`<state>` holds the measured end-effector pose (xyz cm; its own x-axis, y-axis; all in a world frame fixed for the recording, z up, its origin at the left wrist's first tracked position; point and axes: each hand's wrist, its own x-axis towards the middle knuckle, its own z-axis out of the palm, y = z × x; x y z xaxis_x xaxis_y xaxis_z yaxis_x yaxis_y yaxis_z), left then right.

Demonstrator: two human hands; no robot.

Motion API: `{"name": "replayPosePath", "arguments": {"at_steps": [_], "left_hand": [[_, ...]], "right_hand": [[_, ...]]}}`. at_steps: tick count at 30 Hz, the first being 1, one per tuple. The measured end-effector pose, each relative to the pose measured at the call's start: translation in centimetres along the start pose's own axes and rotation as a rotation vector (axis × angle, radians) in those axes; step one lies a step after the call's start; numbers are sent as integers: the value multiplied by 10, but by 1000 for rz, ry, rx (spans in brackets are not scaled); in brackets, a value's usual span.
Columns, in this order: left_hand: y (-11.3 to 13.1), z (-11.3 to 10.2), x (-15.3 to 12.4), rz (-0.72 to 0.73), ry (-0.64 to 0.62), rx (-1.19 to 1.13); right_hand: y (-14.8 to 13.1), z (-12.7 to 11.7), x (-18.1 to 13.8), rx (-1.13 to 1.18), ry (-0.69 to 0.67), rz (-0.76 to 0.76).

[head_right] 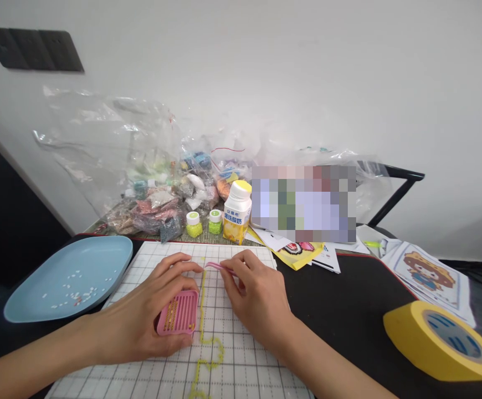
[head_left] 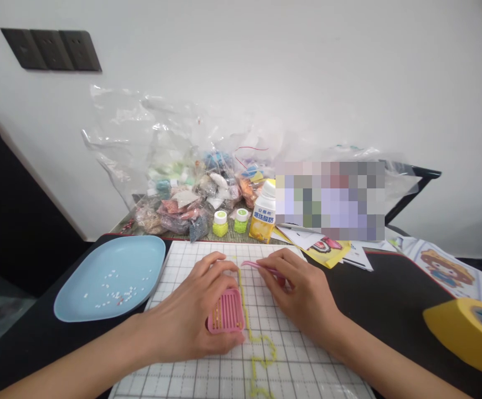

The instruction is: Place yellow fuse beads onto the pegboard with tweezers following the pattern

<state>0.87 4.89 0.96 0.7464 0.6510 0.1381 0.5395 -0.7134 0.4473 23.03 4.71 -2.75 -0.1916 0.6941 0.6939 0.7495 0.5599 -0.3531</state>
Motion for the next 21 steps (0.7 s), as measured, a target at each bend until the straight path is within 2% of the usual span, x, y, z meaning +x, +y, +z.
{"name": "replayPosePath", "arguments": {"at_steps": [8, 17, 21], "left_hand": [[-2, 1, -1, 15, 17, -5], [-1, 1, -1, 26, 38, -22], [-4, 2, -1, 70, 100, -40]], "right_hand": [[1, 0, -1, -56, -72, 25], [1, 1, -1, -45, -35, 6], [-3, -4, 0, 66, 27, -85]]}}
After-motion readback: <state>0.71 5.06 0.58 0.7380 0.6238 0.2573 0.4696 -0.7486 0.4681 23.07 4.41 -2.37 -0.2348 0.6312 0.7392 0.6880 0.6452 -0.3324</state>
